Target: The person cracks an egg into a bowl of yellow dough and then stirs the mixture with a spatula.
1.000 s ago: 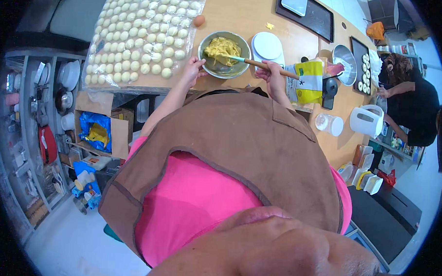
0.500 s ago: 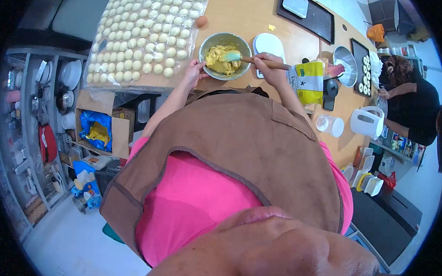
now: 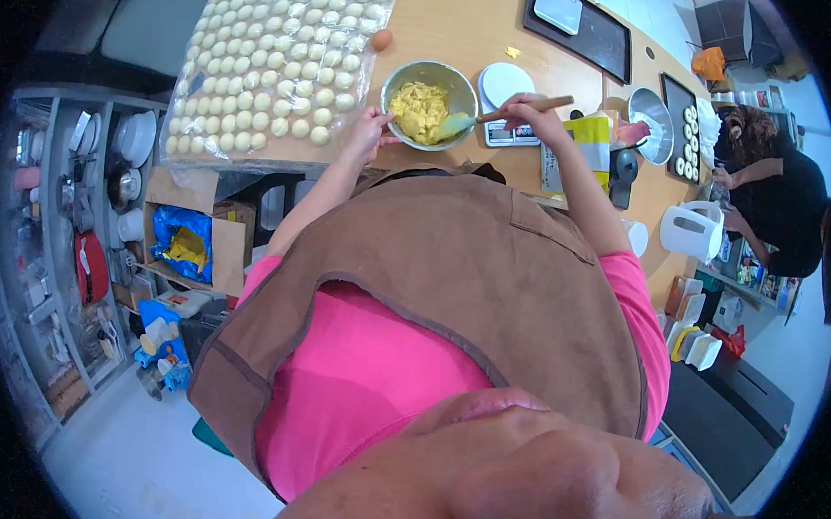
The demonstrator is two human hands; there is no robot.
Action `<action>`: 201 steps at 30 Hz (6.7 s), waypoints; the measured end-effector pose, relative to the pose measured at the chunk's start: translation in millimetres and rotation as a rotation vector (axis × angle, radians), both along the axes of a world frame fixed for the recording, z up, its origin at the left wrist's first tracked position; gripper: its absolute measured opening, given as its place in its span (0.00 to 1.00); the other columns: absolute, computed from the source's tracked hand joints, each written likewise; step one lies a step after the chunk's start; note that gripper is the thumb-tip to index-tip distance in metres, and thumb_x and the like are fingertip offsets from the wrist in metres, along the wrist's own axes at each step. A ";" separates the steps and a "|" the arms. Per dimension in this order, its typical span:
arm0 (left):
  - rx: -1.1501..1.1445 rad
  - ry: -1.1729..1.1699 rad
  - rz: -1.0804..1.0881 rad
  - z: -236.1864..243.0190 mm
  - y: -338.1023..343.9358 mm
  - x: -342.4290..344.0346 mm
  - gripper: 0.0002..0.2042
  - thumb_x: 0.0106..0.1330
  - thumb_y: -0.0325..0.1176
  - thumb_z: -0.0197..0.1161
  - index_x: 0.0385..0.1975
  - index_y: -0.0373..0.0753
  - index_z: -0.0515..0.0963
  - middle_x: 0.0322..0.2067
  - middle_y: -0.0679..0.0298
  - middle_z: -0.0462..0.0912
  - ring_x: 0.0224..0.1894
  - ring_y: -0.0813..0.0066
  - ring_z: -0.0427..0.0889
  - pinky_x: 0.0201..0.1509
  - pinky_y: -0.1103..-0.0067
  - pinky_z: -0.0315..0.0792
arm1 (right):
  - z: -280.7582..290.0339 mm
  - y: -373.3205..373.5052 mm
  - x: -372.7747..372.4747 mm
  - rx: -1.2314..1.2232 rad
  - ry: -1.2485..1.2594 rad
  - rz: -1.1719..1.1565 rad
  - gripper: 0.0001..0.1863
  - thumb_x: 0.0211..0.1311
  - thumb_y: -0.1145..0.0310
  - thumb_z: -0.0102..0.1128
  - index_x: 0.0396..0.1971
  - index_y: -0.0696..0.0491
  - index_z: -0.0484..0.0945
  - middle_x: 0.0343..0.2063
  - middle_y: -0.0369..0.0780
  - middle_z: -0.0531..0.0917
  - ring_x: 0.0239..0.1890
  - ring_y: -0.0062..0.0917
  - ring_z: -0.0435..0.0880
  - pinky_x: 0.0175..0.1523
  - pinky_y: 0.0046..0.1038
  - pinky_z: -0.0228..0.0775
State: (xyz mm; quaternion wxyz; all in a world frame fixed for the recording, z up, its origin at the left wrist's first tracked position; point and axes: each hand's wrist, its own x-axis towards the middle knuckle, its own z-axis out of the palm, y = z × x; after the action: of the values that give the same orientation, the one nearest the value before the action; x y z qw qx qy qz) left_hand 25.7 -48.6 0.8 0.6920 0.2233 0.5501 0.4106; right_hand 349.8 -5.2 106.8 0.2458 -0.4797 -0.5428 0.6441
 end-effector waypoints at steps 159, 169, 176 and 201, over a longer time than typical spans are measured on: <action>0.005 0.214 -0.041 -14.1 10.1 -12.7 0.06 0.62 0.34 0.54 0.30 0.39 0.70 0.24 0.67 0.73 0.20 0.79 0.72 0.22 0.81 0.70 | -5.0 -51.1 -60.0 0.564 -0.290 -0.031 0.11 0.55 0.65 0.56 0.27 0.58 0.78 0.21 0.42 0.79 0.23 0.29 0.78 0.30 0.24 0.69; -0.002 0.253 -0.053 -13.3 9.3 -13.1 0.06 0.62 0.34 0.54 0.26 0.39 0.69 0.21 0.66 0.72 0.20 0.79 0.72 0.21 0.80 0.71 | 5.5 -48.7 -53.4 0.433 -0.259 0.061 0.10 0.55 0.65 0.56 0.27 0.57 0.78 0.21 0.43 0.78 0.23 0.31 0.78 0.29 0.28 0.69; 0.023 0.308 -0.105 -19.0 13.5 -17.6 0.09 0.62 0.33 0.54 0.21 0.40 0.65 0.19 0.66 0.71 0.17 0.78 0.71 0.17 0.81 0.69 | 1.6 -58.2 -80.7 0.734 -0.254 0.022 0.09 0.54 0.67 0.56 0.24 0.57 0.78 0.20 0.43 0.78 0.23 0.32 0.78 0.30 0.27 0.69; 0.009 0.285 -0.104 -7.0 12.5 -27.5 0.05 0.63 0.34 0.53 0.30 0.41 0.69 0.26 0.68 0.73 0.28 0.79 0.74 0.28 0.79 0.74 | 60.2 -25.8 -37.0 0.788 -0.294 0.487 0.07 0.50 0.70 0.59 0.31 0.54 0.77 0.27 0.40 0.77 0.31 0.32 0.76 0.35 0.28 0.69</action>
State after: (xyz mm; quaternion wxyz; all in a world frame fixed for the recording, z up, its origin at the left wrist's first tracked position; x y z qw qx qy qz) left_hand -1.8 -36.1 -6.2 0.6264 0.3104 0.6285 0.3410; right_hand 312.8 -31.0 167.0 0.1713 -0.2951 -0.8709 0.3537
